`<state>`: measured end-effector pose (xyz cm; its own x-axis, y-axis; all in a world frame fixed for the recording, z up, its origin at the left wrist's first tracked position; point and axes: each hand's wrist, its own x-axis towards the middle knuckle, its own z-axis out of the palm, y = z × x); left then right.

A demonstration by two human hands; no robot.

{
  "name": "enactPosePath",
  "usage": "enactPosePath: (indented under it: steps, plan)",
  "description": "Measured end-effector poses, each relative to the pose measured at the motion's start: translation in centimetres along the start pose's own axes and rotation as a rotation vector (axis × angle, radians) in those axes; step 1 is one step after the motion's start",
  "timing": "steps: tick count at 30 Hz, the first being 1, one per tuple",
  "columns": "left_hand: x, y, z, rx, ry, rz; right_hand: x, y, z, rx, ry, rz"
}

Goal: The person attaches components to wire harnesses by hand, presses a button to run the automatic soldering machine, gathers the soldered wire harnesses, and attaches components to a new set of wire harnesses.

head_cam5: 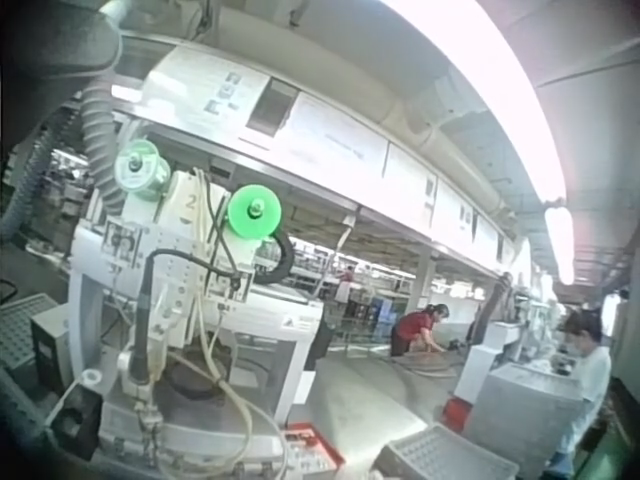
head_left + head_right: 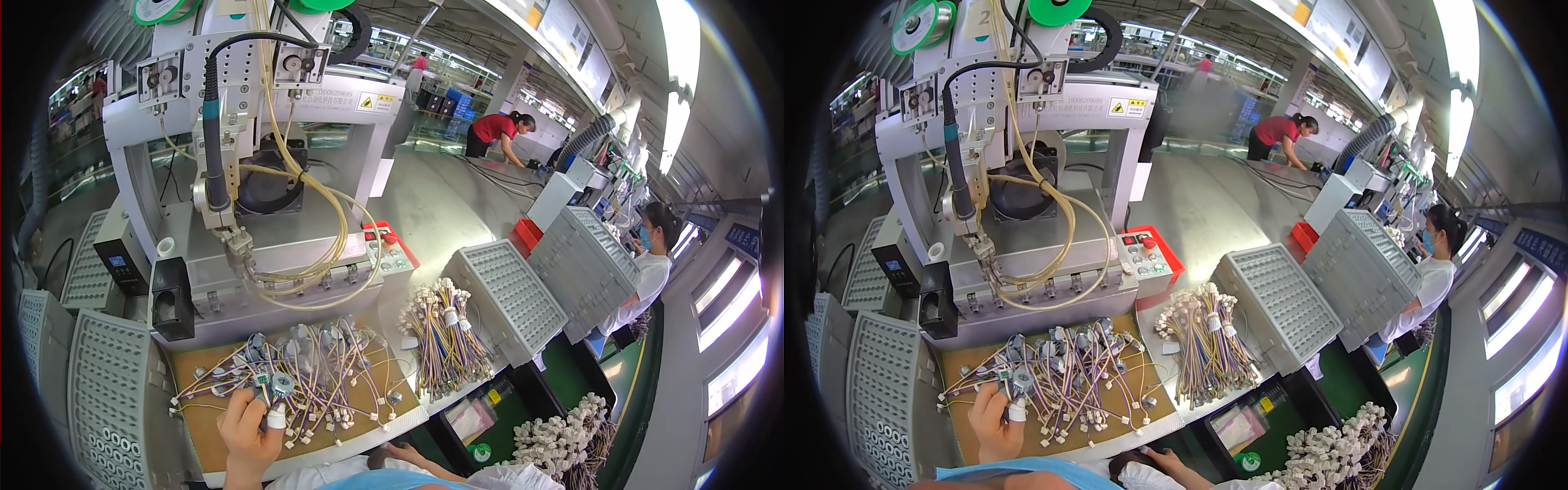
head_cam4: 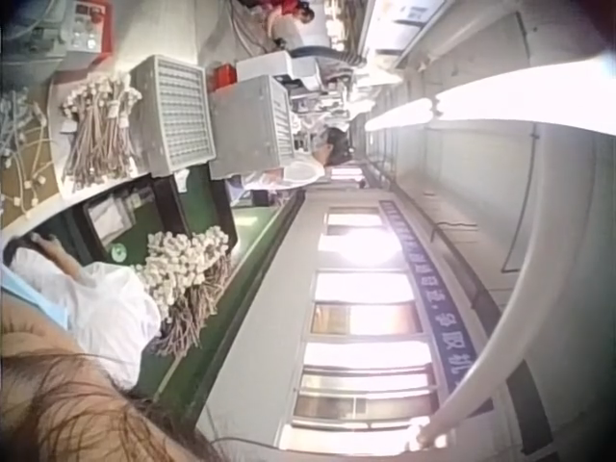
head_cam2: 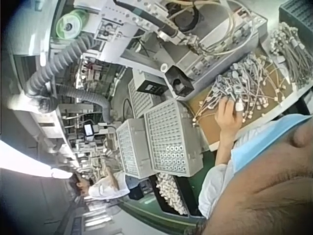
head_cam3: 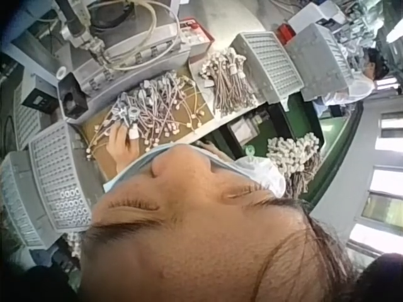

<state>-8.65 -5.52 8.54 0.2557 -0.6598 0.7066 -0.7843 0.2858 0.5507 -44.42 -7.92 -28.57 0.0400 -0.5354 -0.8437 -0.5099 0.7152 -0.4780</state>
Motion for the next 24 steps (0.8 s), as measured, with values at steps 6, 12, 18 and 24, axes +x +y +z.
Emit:
enactPosePath:
  steps: [6, 12, 18, 24]
  plan:
    - [-0.2, -0.2, 0.0, 0.004, -0.009, -0.013, -4.0, -3.6, -0.4, -0.123, 0.066, 0.063]
    - [-0.1, -0.1, -0.1, -0.007, 0.0, -0.023, -6.6, -6.1, -0.4, -0.186, 0.078, 0.074]
    - [0.0, -0.1, 0.0, -0.024, 0.021, -0.028, -4.2, -3.6, -0.4, -0.124, 0.094, 0.039]
    - [-1.1, -0.9, -2.9, -0.203, 0.101, -0.247, -4.0, -1.5, -3.1, 0.069, -0.001, 0.091]
